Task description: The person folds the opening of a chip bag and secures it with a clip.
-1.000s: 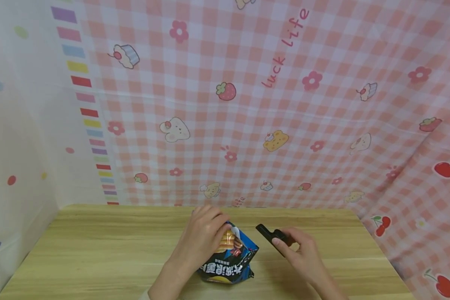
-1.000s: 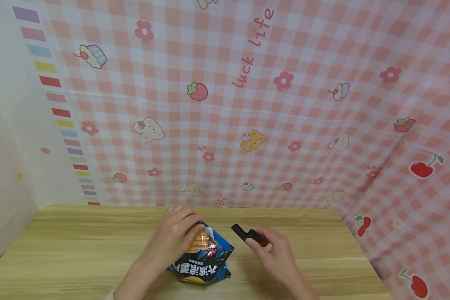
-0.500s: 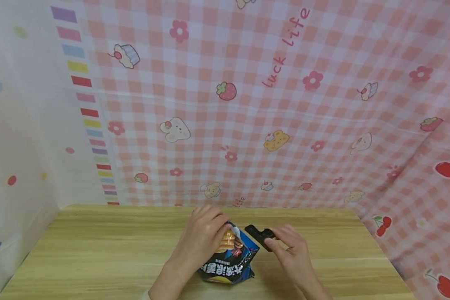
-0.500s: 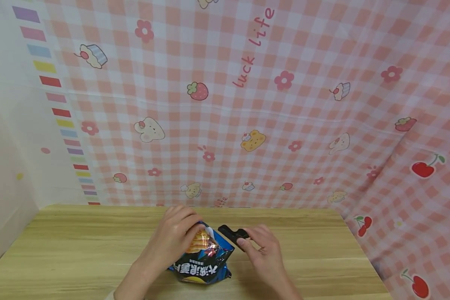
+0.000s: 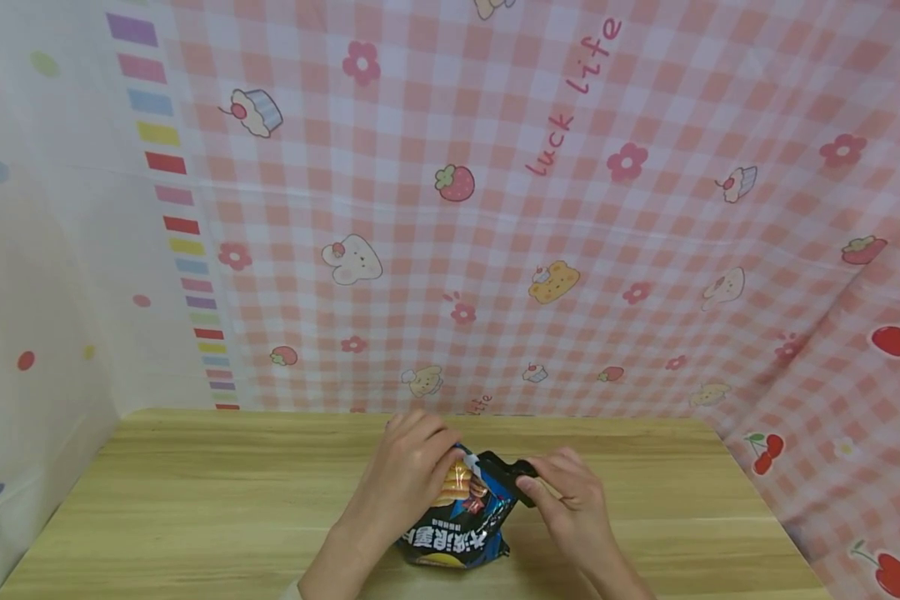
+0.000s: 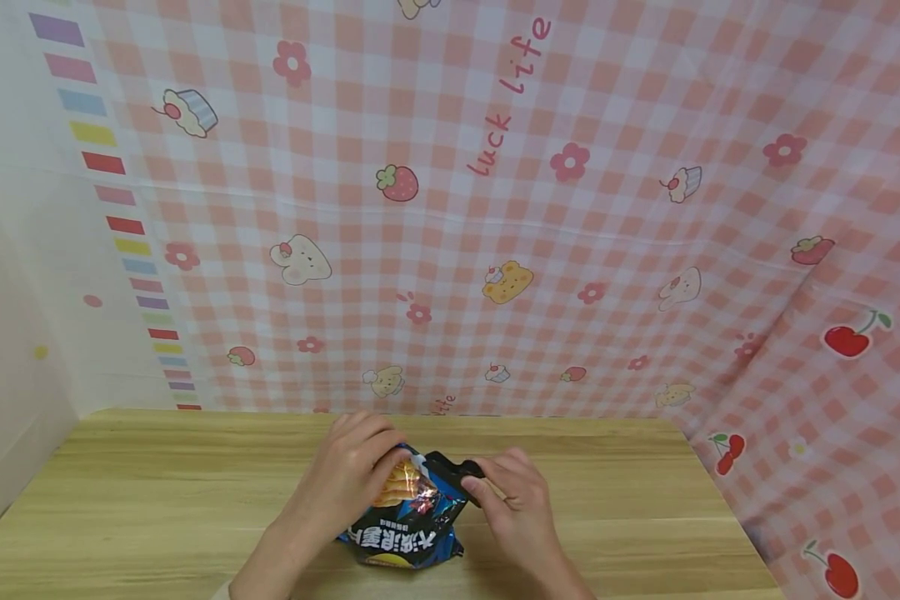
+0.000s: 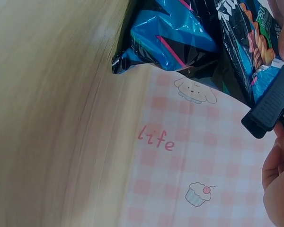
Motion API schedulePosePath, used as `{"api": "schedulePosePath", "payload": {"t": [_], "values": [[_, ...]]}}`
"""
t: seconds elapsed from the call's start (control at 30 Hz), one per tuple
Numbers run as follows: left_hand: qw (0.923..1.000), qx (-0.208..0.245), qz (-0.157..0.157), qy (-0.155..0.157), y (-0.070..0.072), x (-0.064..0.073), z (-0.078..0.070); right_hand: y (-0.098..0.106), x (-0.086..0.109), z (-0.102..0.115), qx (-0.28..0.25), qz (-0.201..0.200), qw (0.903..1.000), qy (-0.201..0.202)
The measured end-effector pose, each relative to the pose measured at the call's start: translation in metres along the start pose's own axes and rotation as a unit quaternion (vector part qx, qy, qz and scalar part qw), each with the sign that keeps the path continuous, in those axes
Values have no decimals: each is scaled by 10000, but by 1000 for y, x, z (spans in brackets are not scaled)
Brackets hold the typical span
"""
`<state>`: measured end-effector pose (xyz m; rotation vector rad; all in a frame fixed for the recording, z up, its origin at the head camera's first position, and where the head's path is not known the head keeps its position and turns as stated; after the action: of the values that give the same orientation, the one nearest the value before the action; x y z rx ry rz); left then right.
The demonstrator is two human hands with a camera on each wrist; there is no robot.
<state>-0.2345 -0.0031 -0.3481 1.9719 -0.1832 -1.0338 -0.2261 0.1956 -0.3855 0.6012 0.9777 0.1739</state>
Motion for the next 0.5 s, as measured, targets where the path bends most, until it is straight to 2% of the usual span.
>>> {"api": "schedulePosePath", "payload": {"t": [0.27, 0.5], "values": [[10000, 22, -50, -16, 1, 0, 0, -8, -4, -2, -224, 14, 9997, -114], [9999, 70, -102, -67, 2, 0, 0, -12, -7, -3, -346, -91, 9993, -61]]}}
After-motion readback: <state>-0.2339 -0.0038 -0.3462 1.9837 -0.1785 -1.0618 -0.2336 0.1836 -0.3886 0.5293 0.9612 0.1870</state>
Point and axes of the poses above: each hand's wrist, its own x-axis away from the middle knuckle, its own y-axis out of the back of the hand, z = x × y, the point moved 9 cm from there along -x, towards the middle knuckle, and after that the axes turned 12 degrees about z, right-handed, at the moved point
